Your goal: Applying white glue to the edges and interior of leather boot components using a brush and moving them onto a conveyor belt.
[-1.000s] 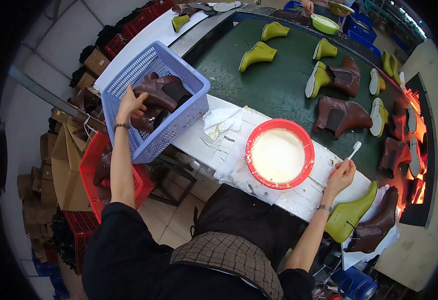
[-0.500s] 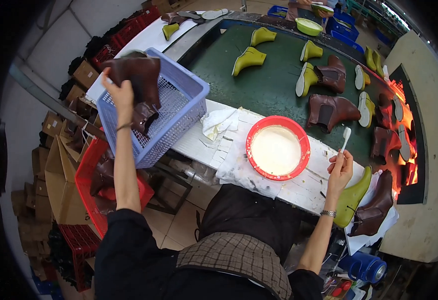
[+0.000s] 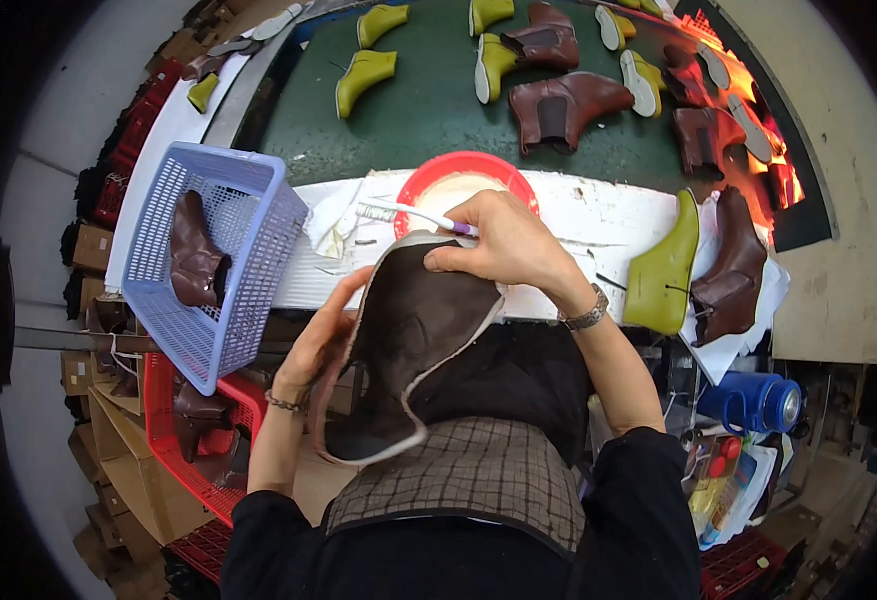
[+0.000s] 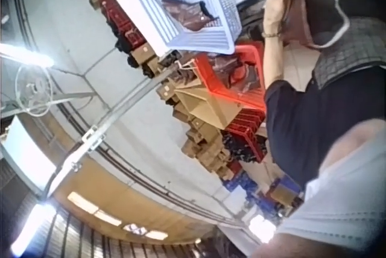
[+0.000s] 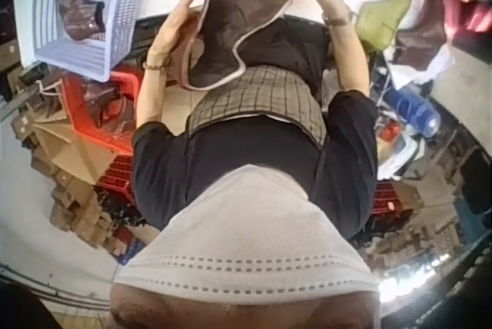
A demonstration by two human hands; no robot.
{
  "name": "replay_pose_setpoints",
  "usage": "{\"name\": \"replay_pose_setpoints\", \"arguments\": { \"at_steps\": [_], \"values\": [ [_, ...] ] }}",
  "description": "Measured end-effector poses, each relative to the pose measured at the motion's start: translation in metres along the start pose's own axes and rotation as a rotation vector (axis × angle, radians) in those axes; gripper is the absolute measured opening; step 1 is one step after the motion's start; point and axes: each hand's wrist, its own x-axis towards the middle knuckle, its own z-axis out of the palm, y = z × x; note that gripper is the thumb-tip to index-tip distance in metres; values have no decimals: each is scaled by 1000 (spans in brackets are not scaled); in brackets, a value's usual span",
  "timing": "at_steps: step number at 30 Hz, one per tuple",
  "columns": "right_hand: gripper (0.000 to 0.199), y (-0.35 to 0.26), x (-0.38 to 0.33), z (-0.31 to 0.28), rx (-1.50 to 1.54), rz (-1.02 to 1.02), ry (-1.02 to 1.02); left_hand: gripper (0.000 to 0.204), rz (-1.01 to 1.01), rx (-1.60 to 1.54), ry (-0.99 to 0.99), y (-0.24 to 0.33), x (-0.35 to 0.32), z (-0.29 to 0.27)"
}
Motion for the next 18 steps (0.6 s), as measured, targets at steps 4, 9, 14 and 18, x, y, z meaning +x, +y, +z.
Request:
{"name": "replay_pose_setpoints", "arguments": {
  "at_steps": [4, 9, 14, 18],
  "values": [
    [30, -7, -16, 34, -395, -139, 137, 62, -119, 177, 30, -12, 8, 12],
    [40, 11, -23, 15, -339, 92, 160, 22, -252, 306, 309, -2, 14, 7],
    [26, 59, -31, -27, -830, 118, 360, 18, -160, 377, 417, 8, 21, -15],
    [18, 65, -31, -30, -819, 33, 347, 17, -84, 380, 451, 11, 32, -15]
  ]
}}
